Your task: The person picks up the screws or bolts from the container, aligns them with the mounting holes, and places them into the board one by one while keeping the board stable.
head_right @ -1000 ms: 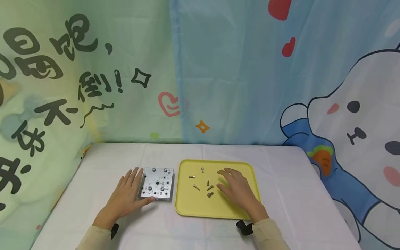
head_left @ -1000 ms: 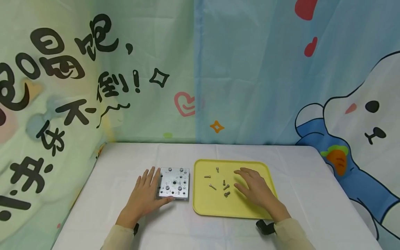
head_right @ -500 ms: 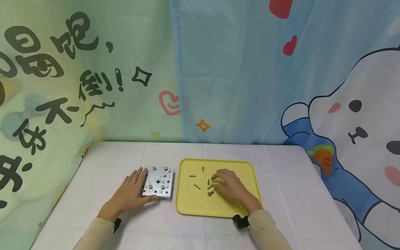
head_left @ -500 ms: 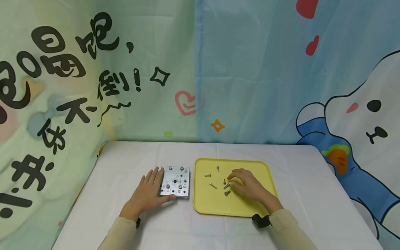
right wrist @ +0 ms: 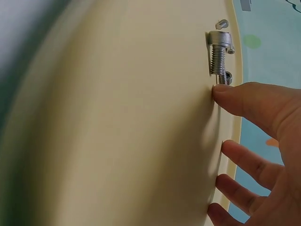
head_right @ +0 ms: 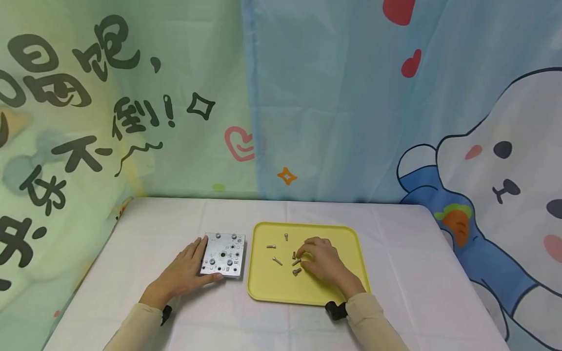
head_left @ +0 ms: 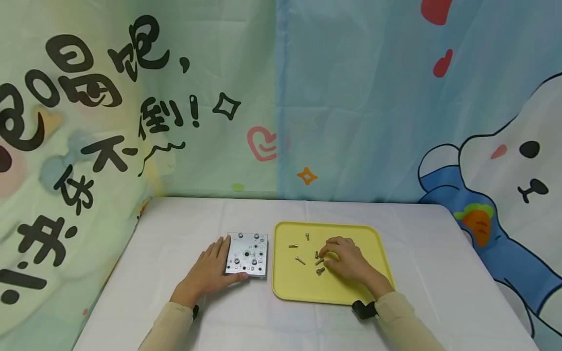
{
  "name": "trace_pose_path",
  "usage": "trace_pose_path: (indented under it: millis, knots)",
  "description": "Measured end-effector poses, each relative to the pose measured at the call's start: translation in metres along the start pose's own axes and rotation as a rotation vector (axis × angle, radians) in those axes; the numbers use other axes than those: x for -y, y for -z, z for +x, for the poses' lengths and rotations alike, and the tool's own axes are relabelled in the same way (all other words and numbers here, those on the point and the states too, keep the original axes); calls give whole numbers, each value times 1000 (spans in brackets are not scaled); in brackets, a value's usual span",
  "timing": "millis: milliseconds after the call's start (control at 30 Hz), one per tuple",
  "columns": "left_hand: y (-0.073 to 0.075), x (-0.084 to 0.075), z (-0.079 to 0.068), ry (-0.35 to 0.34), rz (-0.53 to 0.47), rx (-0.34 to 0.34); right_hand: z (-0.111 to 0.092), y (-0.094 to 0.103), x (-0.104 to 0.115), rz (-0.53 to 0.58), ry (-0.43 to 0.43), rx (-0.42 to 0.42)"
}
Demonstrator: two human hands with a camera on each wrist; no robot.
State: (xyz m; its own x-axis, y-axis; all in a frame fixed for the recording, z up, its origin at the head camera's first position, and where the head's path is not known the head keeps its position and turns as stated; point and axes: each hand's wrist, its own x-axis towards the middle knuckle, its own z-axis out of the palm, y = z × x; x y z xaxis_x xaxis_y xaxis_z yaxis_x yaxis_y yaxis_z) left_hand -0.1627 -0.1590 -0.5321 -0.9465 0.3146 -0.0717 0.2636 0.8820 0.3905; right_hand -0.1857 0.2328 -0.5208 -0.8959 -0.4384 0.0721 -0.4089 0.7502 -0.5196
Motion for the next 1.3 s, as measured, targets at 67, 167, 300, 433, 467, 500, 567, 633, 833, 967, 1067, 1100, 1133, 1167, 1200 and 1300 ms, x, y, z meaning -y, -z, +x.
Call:
trace_pose_path:
  millis: [67,167,300,433,467,500,567,633,833,967,1067,1100,1133,1167,1200,1300]
  knots:
    - [0,0,0,-2,1,-1,0,-1,-1,-10,-1,-6]
    - [0,0,0,-5,2,-4,0,-1,-1,-19,2,-17]
    - [0,0,0,-7,1,-7,0,-1,-1,-37,11,-27]
    - [0,0,1,-10,-2,-12,0,-1,-1,-49,11,-28]
    - [-1,0,1,-10,-3,-12,1,-2,-1,-49,8,-28]
    - [-1,0,1,-8,-5,-13,1,-2,-1,-50,9,-28]
    - [-1,0,1,-5,-7,-12,0,-3,-2,-50,7,-27]
    - [-1,0,0,-1,-7,-9,0,-3,-2,-44,1,-24]
    - [0,0,0,1,-13,-7,0,-3,-2,-22,-21,-11]
    - [1,0,-1,1,-13,-6,0,-1,-1,-8,-24,-22]
    - [1,0,-1,-1,-8,-3,0,-1,1,-8,-15,-45]
    - [1,1,-1,-2,-8,-4,0,-1,1,-13,-10,-52]
    - [1,1,-1,-4,-8,-5,1,0,2,-20,-1,-59]
    - [1,1,-1,-5,-8,-6,1,0,3,-26,4,-66]
    - [1,0,0,-6,-7,-5,1,0,4,-33,9,-72]
    - [0,1,0,-7,-8,-6,3,1,7,-60,36,-89]
